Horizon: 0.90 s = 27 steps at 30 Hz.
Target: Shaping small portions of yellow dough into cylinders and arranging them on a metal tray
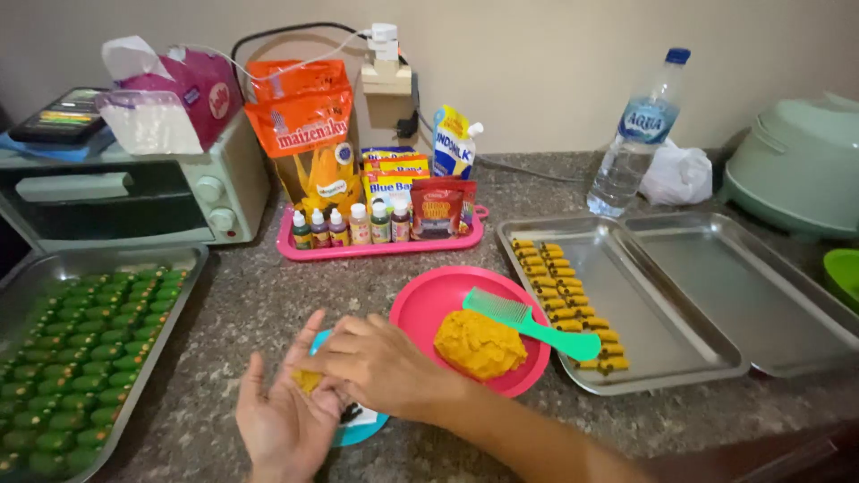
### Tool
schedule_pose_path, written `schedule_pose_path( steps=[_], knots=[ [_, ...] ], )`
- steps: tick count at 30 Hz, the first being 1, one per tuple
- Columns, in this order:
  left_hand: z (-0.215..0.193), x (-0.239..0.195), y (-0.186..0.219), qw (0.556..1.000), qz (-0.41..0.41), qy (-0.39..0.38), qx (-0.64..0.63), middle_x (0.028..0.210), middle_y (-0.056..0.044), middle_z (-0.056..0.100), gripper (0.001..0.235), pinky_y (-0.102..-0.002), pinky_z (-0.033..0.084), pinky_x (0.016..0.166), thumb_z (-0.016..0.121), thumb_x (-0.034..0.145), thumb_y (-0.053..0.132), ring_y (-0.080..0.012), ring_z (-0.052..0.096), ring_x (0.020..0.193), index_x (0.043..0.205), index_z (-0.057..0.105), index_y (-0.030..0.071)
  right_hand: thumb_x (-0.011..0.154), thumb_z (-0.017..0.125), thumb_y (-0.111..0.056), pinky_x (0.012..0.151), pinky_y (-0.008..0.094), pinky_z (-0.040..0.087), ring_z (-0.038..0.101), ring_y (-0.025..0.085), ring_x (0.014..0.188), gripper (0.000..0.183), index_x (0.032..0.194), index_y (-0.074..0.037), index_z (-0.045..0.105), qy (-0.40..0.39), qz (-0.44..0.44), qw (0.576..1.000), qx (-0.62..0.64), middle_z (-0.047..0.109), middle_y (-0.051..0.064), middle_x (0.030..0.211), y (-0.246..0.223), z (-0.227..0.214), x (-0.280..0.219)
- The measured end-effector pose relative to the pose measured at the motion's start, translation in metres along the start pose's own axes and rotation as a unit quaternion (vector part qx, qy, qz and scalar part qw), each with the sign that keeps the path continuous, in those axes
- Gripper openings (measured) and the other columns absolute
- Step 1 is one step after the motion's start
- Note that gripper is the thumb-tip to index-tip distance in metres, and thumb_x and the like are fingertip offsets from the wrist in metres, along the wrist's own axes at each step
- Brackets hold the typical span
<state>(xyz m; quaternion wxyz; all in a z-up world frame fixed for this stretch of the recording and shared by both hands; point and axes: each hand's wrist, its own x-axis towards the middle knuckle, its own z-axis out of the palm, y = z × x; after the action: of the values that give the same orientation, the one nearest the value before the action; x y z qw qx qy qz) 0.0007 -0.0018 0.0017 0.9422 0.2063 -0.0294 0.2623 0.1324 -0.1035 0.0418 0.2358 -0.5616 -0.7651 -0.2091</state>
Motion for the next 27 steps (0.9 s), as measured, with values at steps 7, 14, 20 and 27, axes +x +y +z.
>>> schedule_pose_path(
  steps=[7,14,20,27],
  knots=[
    [-0.013,0.008,-0.026,0.988,0.025,0.149,0.041,0.104,-0.006,0.072,0.053,-0.01,0.044,0.049,0.05,0.102,0.024,0.001,0.053,0.054,0.152,0.055,0.009,0.106,0.061,-0.024,0.078,0.043,0.041,0.05,0.028,0.093,0.026,0.129,-0.014,0.07,0.075,0.028,0.993,0.085,0.062,0.004,0.105,-0.002,-0.01,-0.007],
    [0.019,0.001,-0.019,0.988,0.05,0.126,0.071,0.148,-0.033,0.056,0.058,-0.035,0.05,0.097,0.047,0.097,0.027,-0.0342,0.059,0.13,0.153,0.047,0.009,0.103,0.058,-0.016,0.091,0.046,0.042,0.059,0.031,0.106,0.031,0.134,-0.016,0.061,0.097,0.082,0.99,0.065,0.068,0.01,0.115,-0.027,-0.011,-0.005],
    [-0.031,0.009,-0.014,0.995,0.044,0.046,0.071,0.152,-0.026,0.053,0.058,-0.043,0.051,0.101,0.047,0.1,0.026,-0.0367,0.06,0.127,0.156,0.042,0.013,0.106,0.056,-0.01,0.095,0.044,0.044,0.06,0.027,0.123,0.04,0.145,-0.02,0.056,0.111,0.07,0.986,0.105,0.069,0.003,0.125,-0.03,-0.012,-0.007],
    [-0.038,0.01,-0.015,1.0,0.01,-0.011,-0.018,0.14,-0.024,0.058,0.07,-0.017,0.054,0.063,0.057,0.097,0.034,-0.0148,0.069,0.08,0.158,0.038,0.006,0.109,0.045,-0.04,0.092,0.049,0.041,0.057,0.033,0.116,0.038,0.136,-0.02,0.062,0.104,0.054,0.992,0.039,0.062,0.009,0.113,-0.019,-0.013,-0.006]
  ],
)
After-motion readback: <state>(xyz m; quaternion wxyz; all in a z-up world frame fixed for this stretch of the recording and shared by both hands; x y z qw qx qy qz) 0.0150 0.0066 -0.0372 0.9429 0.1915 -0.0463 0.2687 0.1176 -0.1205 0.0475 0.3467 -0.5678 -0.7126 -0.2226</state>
